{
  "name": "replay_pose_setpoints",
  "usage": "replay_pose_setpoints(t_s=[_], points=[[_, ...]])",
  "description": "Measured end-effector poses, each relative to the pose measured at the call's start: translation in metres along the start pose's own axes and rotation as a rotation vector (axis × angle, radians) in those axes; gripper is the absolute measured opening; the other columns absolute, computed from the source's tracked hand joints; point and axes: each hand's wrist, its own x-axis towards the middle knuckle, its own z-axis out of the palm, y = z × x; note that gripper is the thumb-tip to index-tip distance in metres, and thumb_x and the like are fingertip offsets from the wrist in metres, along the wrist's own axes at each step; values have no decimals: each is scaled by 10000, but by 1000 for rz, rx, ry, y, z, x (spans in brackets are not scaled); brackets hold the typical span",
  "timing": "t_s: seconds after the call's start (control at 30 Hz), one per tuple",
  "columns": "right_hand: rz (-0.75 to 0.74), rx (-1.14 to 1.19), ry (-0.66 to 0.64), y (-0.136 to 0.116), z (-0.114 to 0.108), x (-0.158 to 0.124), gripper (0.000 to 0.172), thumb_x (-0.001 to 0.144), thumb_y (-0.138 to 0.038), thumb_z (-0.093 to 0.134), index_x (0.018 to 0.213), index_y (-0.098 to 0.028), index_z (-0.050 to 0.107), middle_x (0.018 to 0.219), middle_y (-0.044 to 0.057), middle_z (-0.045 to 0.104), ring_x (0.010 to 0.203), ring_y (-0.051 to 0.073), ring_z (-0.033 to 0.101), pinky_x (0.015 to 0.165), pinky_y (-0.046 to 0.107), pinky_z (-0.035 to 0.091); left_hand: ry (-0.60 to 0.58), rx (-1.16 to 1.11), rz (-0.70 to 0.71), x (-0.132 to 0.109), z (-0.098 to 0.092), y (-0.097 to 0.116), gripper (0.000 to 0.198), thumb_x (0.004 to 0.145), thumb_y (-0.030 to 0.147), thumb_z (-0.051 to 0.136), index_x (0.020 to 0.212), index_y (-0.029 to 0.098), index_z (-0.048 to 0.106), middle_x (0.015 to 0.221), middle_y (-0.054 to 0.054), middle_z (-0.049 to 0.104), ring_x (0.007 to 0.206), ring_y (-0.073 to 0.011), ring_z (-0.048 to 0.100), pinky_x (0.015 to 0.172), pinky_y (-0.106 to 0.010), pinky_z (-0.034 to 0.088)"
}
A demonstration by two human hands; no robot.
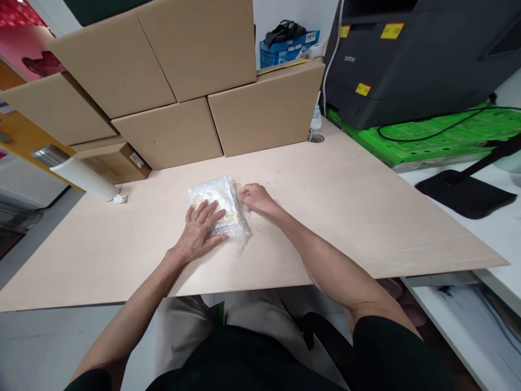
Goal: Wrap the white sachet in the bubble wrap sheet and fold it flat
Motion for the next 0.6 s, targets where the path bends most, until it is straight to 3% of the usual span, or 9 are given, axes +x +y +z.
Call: replay_pose_setpoints(t_s=[0.1, 0.23, 0.33, 0.47, 0.6], points=[[36, 2, -55, -3, 3, -2, 92, 797, -226, 631, 856, -161, 658, 633, 6, 649, 505, 133, 579, 581, 254, 453, 27, -13, -49, 4, 5, 6, 464, 956, 469, 513, 1367, 261, 571, 1524, -94, 467, 1463, -318, 305, 1160, -562, 174], [0, -244, -4, -2, 1, 1, 186, 752, -280, 689, 906, -181, 658, 891, 61, 711, 729, 184, 637, 653, 261, 452, 122, -62, -92, 7, 9, 5, 324, 979, 360, 487, 1229, 274, 674, 1415, -64, 587, 1423, -283, 377, 1156, -539, 199], [-46, -408, -23, 3, 1, 6, 87, 736, -234, 665, 813, -194, 663, 917, 58, 711, 846, 205, 628, 692, 260, 431, 187, -126, -116, 9, 11, 6, 282, 969, 347, 505, 1135, 272, 720, 1312, -52, 666, 1387, -276, 431, 1165, -547, 186], [-68, -241, -23, 10, 5, 10, 87, 730, -136, 576, 719, -185, 647, 779, 17, 679, 762, 163, 611, 657, 237, 409, 301, -346, -171, 11, 9, 8, 245, 950, 328, 529, 1033, 252, 746, 1175, -49, 732, 1297, -253, 538, 1181, -546, 187], [0, 80, 17, 11, 7, 12, 65, 750, -143, 588, 694, -176, 590, 674, -1, 612, 609, 118, 540, 546, 223, 381, 516, -795, -343, 13, -6, 9, 217, 884, 394, 626, 901, 226, 763, 1090, -63, 749, 1144, -252, 639, 1050, -448, 430]])
